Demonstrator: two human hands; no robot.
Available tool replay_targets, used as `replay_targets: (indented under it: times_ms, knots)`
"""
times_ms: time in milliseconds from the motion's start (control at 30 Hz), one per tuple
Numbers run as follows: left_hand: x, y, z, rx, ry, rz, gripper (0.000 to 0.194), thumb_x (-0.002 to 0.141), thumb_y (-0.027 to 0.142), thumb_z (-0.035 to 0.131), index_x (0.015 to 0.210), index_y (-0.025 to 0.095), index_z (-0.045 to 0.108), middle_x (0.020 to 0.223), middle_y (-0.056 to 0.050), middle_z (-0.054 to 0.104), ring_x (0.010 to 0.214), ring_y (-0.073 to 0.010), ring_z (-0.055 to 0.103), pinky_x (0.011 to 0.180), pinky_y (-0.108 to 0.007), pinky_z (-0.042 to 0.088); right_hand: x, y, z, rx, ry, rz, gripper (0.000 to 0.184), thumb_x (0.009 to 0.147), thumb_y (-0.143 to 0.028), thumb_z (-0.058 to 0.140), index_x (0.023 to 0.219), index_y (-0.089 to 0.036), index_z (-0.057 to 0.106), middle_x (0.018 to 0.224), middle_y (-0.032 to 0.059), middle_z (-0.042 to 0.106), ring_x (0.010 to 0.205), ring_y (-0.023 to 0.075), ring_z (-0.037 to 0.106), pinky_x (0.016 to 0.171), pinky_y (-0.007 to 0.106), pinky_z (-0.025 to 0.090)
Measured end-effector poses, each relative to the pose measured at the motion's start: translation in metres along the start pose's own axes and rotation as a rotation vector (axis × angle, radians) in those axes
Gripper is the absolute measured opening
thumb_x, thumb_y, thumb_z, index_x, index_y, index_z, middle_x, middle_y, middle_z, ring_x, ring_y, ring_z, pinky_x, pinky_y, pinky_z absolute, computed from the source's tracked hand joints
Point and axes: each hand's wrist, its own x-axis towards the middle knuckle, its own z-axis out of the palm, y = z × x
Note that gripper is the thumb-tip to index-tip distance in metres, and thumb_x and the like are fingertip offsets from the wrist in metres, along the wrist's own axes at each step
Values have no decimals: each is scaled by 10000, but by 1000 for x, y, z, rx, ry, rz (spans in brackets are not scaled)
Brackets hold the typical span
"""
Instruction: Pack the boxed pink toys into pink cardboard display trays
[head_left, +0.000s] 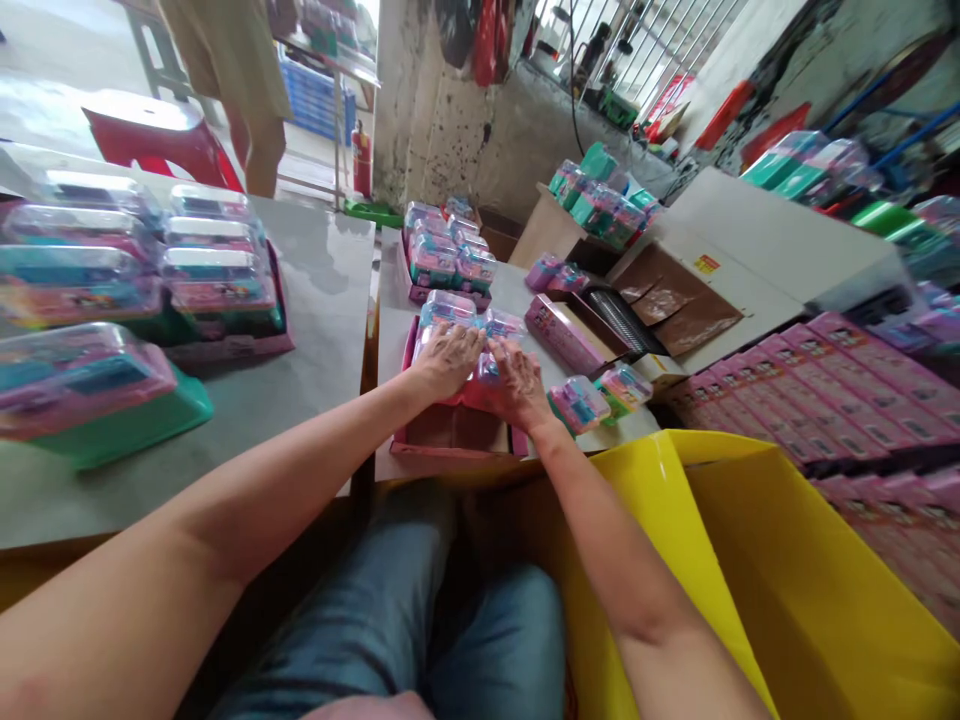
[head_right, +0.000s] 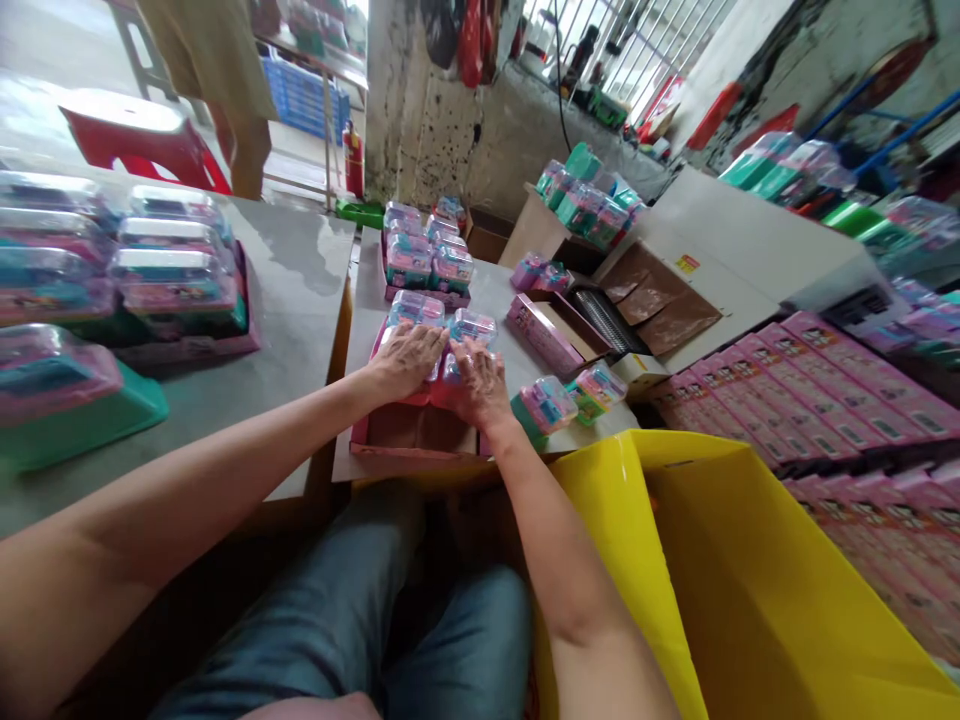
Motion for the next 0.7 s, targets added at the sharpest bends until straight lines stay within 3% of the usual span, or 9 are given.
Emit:
replay_targets:
  times_ms: [133,300,400,500,600,700]
  knots:
    - [1,4,0,7,-4,-12,671,859,157,591,1483,37,376,1455,-218,489,1331,-357,451,1140,-508,302,-7,18,-2,-70,-55,110,917,781,-342,778,1560,-293,298,1607,131,291,1439,382,273,1134,587,275]
    - [7,5,1,-11,11,-9,595,851,149,602,1418,36,461,1429,-233,500,1320,-374,455,1122,-534,316,-2,21,5,-114,-31,95,921,785,-257,792,1560,-309,298,1593,131,318,1441,351,277,1143,573,251]
    - [5,-2,3,-45,9,20,690,804,185,673,1442,66,441,1476,-220,461,1369,-398,396,1137,-561,290,-13,7,1,-113,45,70,813,852,-245,717,1557,-302,317,1574,142,342,1446,358,268,1130,565,266]
    - [-15,0,6,-112,104,89,844,769,248,739,1514,139,357,1600,-178,305,1473,-427,211,1184,-603,186,-32,-9,-4,-23,99,101,553,930,-286,615,1463,-241,475,1462,167,470,1352,350,401,1068,509,359]
    - [-51,23,15,-222,229,153,668,882,301,644,1488,162,402,1574,-164,339,1452,-380,265,1181,-537,238,-44,-16,0,214,-77,153,283,982,-309,521,1193,-176,655,1181,142,650,1106,270,585,946,384,453]
    - [-83,53,31,-305,85,173,421,926,335,582,1300,141,566,1331,-159,564,1228,-320,494,1036,-457,419,-44,-11,13,371,-287,180,170,951,-262,564,1029,-190,696,998,80,708,932,207,633,851,299,472]
